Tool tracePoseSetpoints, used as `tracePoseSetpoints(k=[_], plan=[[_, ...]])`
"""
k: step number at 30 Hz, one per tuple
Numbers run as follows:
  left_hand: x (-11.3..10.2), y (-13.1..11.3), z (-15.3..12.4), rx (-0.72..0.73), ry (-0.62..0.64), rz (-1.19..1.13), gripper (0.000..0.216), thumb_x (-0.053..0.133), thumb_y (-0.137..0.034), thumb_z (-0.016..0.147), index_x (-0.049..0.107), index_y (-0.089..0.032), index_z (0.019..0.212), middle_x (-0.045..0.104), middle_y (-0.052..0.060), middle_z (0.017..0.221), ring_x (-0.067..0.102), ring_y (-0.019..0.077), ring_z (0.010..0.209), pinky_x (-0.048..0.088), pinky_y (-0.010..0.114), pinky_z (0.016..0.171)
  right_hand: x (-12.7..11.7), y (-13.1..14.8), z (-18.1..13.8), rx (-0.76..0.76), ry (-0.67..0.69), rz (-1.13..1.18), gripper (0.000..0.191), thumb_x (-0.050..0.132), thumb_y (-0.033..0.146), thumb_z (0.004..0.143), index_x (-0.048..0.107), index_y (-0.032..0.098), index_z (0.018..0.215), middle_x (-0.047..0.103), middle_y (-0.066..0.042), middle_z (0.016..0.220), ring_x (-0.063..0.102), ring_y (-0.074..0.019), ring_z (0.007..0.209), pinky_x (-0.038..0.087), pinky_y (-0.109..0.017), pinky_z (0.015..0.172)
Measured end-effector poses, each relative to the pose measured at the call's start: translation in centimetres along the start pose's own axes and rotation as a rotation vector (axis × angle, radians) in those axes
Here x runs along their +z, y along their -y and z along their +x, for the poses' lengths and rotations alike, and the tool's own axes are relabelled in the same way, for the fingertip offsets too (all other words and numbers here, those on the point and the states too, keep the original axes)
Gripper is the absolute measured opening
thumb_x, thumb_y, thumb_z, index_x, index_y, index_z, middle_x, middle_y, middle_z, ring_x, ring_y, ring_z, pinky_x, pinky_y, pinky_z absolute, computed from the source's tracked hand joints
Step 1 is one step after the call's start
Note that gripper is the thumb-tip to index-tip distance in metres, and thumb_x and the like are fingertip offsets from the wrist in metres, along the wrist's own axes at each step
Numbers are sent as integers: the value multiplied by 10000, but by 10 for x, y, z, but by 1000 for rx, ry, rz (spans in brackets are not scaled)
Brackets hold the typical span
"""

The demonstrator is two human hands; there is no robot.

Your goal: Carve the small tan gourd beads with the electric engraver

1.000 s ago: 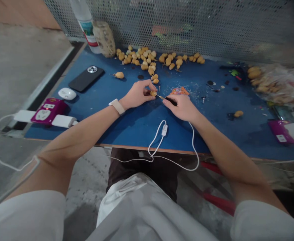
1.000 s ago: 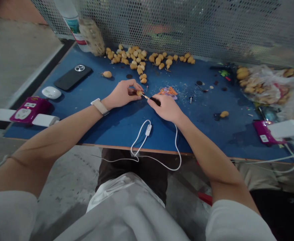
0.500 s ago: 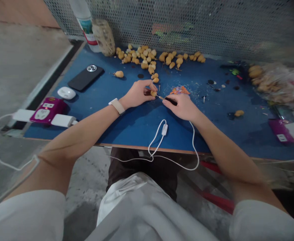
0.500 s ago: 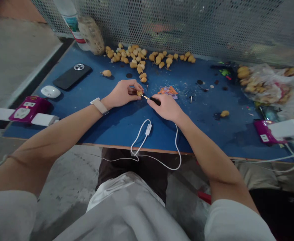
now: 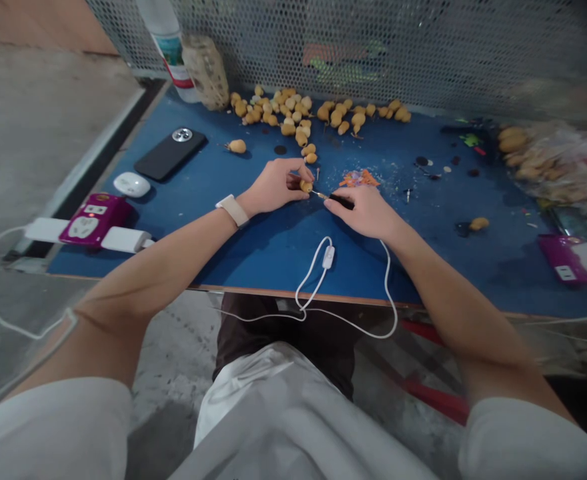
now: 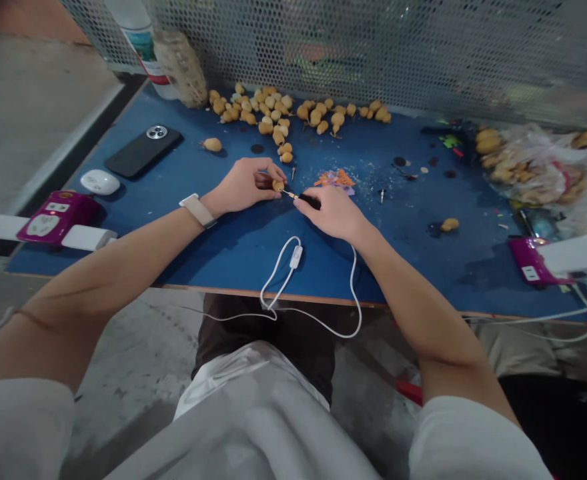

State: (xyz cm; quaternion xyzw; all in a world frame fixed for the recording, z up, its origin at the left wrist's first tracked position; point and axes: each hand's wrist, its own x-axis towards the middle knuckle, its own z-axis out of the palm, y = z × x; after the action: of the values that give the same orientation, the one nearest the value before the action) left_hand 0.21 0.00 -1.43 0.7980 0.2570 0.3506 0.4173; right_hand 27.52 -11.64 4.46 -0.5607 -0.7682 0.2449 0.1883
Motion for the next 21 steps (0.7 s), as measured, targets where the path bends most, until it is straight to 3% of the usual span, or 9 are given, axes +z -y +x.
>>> tracePoseSetpoints(k=[7,14,21], plan=[[-1,7,1,33,15,-1,293,1057,-168,932,789,-176,1051,939,152,1349,934,239,1132,805,405,1051,0,-3,1,18,22,-30,442,721,528,1238,673,259,891,680,-42,797,576,-237,746,388,-451,818],[1,9,1,16,7,0,336,1085,-227,913,771,-182,1021,920,153,1356,926,257,1155,806,459,1091,-1,6,-1,42,19,-63,392,714,450,1237,700,255,898,717,-63,816,625,-256,755,403,-449,804],[0,8,1,6,22,-22,298,1071,-206,897,803,-182,1026,931,140,1378,917,245,1162,795,435,1089,-3,8,-2,50,25,-68,377,719,422,1229,695,251,893,751,-69,835,652,-256,771,426,-445,823]])
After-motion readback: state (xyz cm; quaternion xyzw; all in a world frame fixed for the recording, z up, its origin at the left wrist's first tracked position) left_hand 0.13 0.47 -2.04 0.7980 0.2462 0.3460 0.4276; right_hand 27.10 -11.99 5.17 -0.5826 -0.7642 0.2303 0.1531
